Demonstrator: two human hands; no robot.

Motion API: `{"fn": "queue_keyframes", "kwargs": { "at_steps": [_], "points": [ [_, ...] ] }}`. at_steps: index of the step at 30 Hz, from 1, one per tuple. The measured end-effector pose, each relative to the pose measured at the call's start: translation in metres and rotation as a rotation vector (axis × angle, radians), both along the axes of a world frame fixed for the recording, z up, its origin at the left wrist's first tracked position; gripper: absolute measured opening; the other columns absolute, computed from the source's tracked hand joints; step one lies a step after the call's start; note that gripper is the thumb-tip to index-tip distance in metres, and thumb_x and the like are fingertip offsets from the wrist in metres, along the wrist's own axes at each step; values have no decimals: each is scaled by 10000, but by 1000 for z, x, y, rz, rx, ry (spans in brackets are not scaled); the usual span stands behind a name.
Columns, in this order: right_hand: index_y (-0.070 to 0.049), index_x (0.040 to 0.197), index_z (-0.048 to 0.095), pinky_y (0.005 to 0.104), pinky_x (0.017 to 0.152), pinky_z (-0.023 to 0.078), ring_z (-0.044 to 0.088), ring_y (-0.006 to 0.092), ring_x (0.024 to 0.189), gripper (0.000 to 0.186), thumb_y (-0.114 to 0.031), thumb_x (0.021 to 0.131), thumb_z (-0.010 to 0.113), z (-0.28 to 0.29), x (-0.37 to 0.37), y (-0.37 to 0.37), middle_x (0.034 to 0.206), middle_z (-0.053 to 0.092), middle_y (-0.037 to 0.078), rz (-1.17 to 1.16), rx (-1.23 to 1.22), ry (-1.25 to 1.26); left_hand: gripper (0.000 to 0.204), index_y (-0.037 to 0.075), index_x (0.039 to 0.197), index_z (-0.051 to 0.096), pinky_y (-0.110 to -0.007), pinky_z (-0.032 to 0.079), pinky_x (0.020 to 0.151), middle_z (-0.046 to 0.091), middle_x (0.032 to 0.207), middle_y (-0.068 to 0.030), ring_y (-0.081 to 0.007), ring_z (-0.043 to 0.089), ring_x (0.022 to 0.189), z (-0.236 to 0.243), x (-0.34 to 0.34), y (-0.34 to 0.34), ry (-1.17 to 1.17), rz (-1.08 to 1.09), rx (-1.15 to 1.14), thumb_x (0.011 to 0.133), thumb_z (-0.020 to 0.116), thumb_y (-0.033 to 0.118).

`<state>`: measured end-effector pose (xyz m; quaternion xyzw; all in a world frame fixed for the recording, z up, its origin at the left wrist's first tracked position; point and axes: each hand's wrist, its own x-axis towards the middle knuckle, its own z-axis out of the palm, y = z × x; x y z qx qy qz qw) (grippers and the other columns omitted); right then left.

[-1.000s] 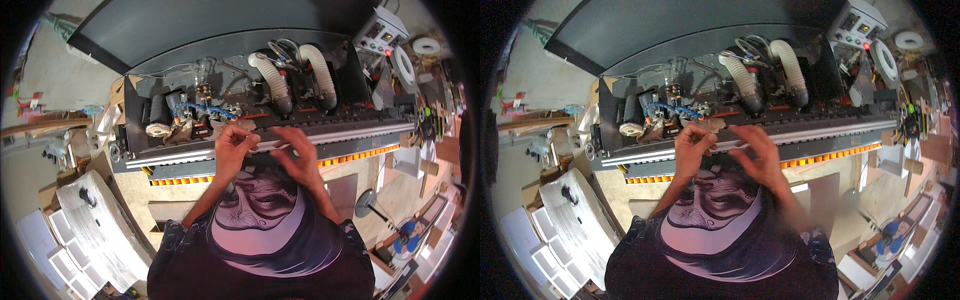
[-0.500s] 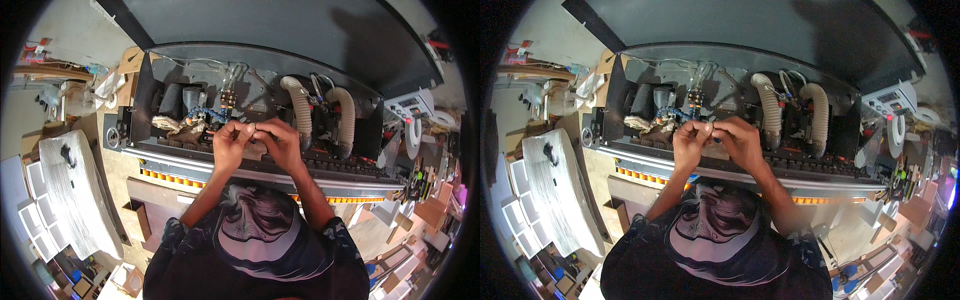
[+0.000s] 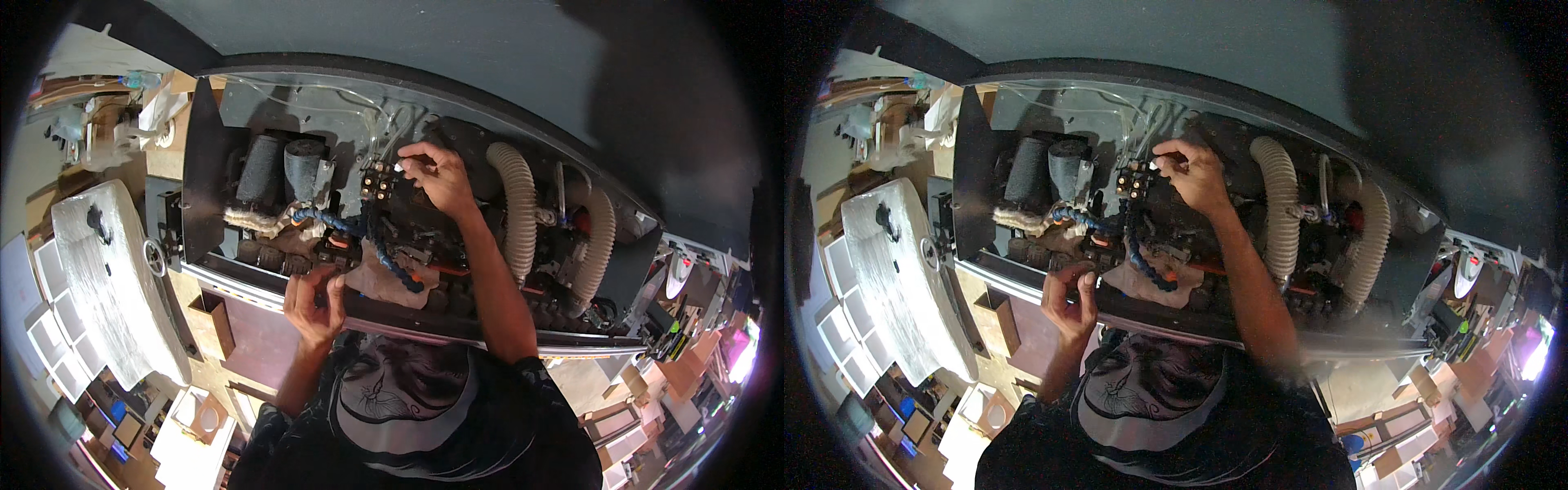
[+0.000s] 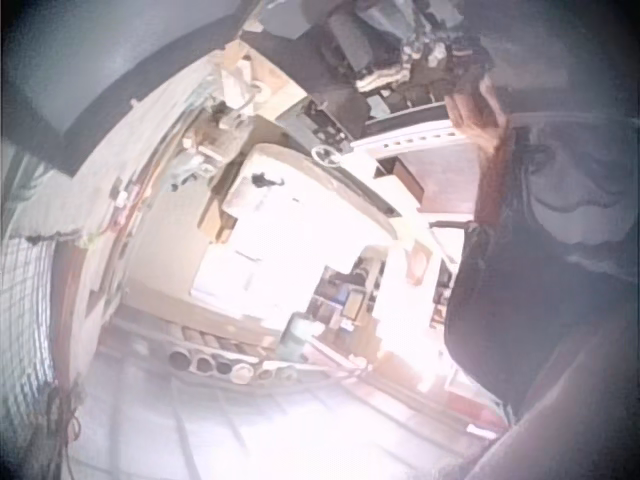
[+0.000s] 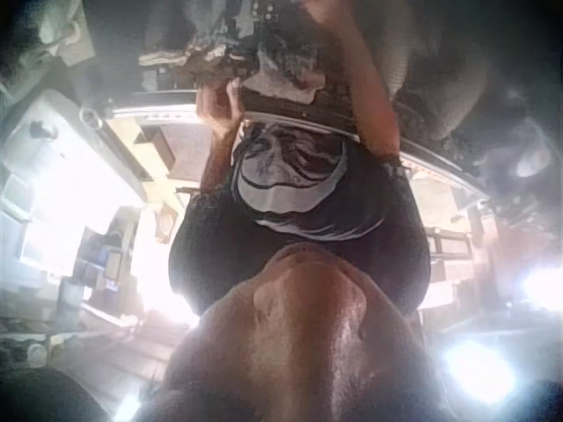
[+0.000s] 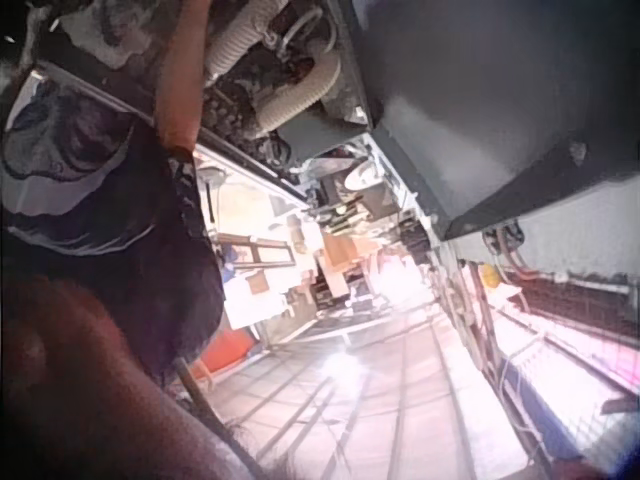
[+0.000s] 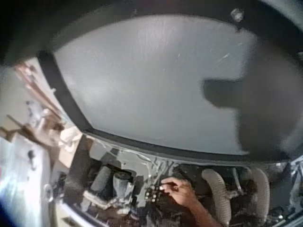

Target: The person works on a machine's internal components, adjusting wires and connectors. They then apply white tape to a small cylindrical part and insert it into the machine.

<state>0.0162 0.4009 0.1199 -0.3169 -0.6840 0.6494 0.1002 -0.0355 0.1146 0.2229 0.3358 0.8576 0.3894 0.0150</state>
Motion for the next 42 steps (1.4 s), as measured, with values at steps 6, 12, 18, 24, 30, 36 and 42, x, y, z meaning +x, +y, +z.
{"fn": "queue_keyframes", "kwargs": {
  "at_steps": [6,12,18,24,30,36,42],
  "points": [
    [-31,1134,726,268,674,526,674,86,752,174,-124,986,722,0,-5,3,870,731,19,67,-41,6,116,32,992,721,-335,506,653,702,840,-88,-235,639,704,-13,2,5,-111,91,-70,984,728,148],
    [-5,1184,716,276,683,486,650,117,812,227,-111,985,690,23,-4,9,980,723,68,-74,-546,41,108,49,980,724,-338,485,596,709,829,-69,-234,611,676,-13,-1,5,-108,81,-92,937,782,129],
    [8,1225,693,297,696,506,675,159,833,268,-109,985,677,34,12,0,1049,737,110,-94,-814,290,164,24,1095,750,-306,566,668,760,928,-114,-175,730,737,-9,-11,25,-276,43,-49,973,751,134],
    [4,1227,687,295,704,506,670,149,860,256,-93,991,668,72,19,-11,1053,740,100,-112,-841,320,284,6,1224,725,-246,543,627,768,934,-88,-105,722,763,28,-34,115,-567,68,75,1027,718,210],
    [-18,1191,703,288,743,512,642,119,883,207,-74,995,665,96,27,-18,1027,721,55,-78,-585,319,349,23,1064,723,-210,411,555,756,901,-38,-66,669,713,36,-29,129,-1208,71,265,1063,664,366],
    [-16,1182,709,283,778,530,637,92,904,195,-53,993,675,117,35,-19,1022,714,34,-15,-395,241,275,52,1045,702,-214,428,577,739,869,-4,-62,663,734,34,-23,125,-1193,63,299,1047,696,327],
    [-18,1196,726,275,777,532,631,88,896,202,-32,1006,661,124,40,-22,1034,717,34,-17,-389,252,280,34,1059,688,-226,467,620,725,880,-2,-72,661,765,35,-22,122,-1100,61,321,1052,687,314]
  ]
}}
